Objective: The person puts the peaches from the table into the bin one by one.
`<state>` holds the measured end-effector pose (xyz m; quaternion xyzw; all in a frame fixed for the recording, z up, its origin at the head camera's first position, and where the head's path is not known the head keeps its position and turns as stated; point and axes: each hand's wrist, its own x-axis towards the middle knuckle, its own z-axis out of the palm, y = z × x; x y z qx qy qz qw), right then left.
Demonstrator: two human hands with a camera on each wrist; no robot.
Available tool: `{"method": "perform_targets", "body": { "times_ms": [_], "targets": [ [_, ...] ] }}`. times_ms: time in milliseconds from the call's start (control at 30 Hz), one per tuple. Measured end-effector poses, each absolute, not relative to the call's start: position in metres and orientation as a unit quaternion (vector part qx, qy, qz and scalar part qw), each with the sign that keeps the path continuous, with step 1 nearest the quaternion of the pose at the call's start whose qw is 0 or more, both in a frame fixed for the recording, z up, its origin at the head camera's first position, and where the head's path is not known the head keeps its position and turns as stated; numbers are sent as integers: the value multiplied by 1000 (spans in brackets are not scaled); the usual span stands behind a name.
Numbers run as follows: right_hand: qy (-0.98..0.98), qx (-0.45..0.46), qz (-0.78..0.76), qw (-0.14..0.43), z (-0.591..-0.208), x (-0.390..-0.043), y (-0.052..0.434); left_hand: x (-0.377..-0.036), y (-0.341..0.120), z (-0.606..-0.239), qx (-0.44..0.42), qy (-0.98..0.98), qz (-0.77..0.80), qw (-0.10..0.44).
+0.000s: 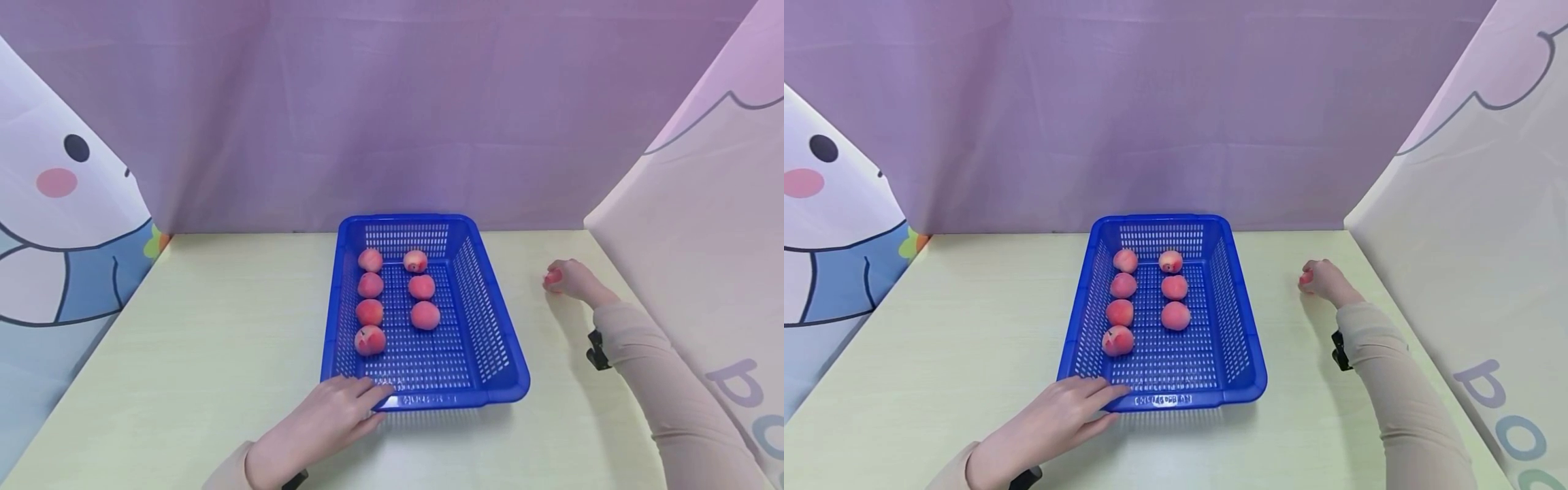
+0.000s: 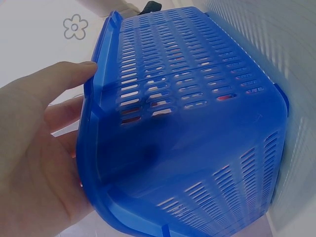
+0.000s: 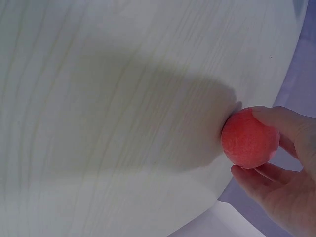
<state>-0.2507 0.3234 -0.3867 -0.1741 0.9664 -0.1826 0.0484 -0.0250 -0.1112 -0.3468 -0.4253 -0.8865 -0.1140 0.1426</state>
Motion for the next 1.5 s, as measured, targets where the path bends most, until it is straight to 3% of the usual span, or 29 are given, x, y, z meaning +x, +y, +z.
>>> {"method": "perform_targets", "body": {
  "times_ms": [233, 633, 900, 1500],
  "targets": [
    [968, -176, -173, 39, -386, -250, 323, -25, -110, -346, -419, -892, -113, 124],
    [971, -167, -158, 56, -382, -252, 325, -25, -111, -348, -427, -884, -113, 155],
    [972, -175, -144, 67, -371, -255, 326, -25, -110, -347, -424, -887, -114, 143],
    [967, -232, -104, 30, -334, -253, 311, -26, -111, -347, -427, -884, -113, 155]
  ]
}}
